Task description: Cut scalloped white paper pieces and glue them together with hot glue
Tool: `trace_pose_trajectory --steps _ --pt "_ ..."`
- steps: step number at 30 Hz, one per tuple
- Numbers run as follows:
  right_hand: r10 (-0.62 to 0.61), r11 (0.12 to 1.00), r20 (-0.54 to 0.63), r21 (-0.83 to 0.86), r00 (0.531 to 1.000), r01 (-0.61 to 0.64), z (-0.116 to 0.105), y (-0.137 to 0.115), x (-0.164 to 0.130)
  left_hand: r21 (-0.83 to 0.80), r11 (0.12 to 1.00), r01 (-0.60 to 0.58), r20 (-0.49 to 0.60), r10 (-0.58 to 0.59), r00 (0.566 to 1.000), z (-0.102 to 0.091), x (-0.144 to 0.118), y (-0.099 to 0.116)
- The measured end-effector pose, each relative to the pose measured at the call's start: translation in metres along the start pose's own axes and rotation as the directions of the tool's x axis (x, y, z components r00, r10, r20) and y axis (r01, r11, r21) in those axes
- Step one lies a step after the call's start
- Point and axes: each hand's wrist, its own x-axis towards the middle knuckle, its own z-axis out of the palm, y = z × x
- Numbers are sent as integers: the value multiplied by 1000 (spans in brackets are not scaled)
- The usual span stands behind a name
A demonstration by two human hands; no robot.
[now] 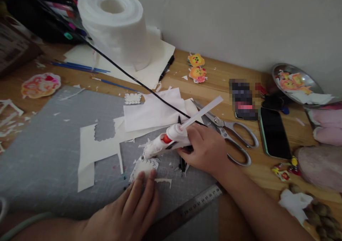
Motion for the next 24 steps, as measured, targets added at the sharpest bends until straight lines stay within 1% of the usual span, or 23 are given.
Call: trace_pose_trajectory --steps 2,4,6,13,16,24 --pt "-53 998 -18 -28 998 52 -3 0 2 4 1000 0 28 0 1000 -1 1 0" --pt "-75 996 -20 -52 997 74 -5 -1 5 11 1000 -14 45 13 999 -1 1 0" --pt "-85 995 -14 -60 996 84 -8 -2 7 16 1000 -20 37 20 999 -2 1 0" --pt "-71 994 23 -83 997 72 -14 -7 9 18 1000 -5 4 5 1000 -2 0 1" --pt "-52 995 44 -78 998 55 -16 -8 10 16 1000 10 4 -10 1000 -3 1 3" --pt "-70 995 50 -74 996 74 -19 -9 12 8 999 34 26 -35 999 -5 1 6"
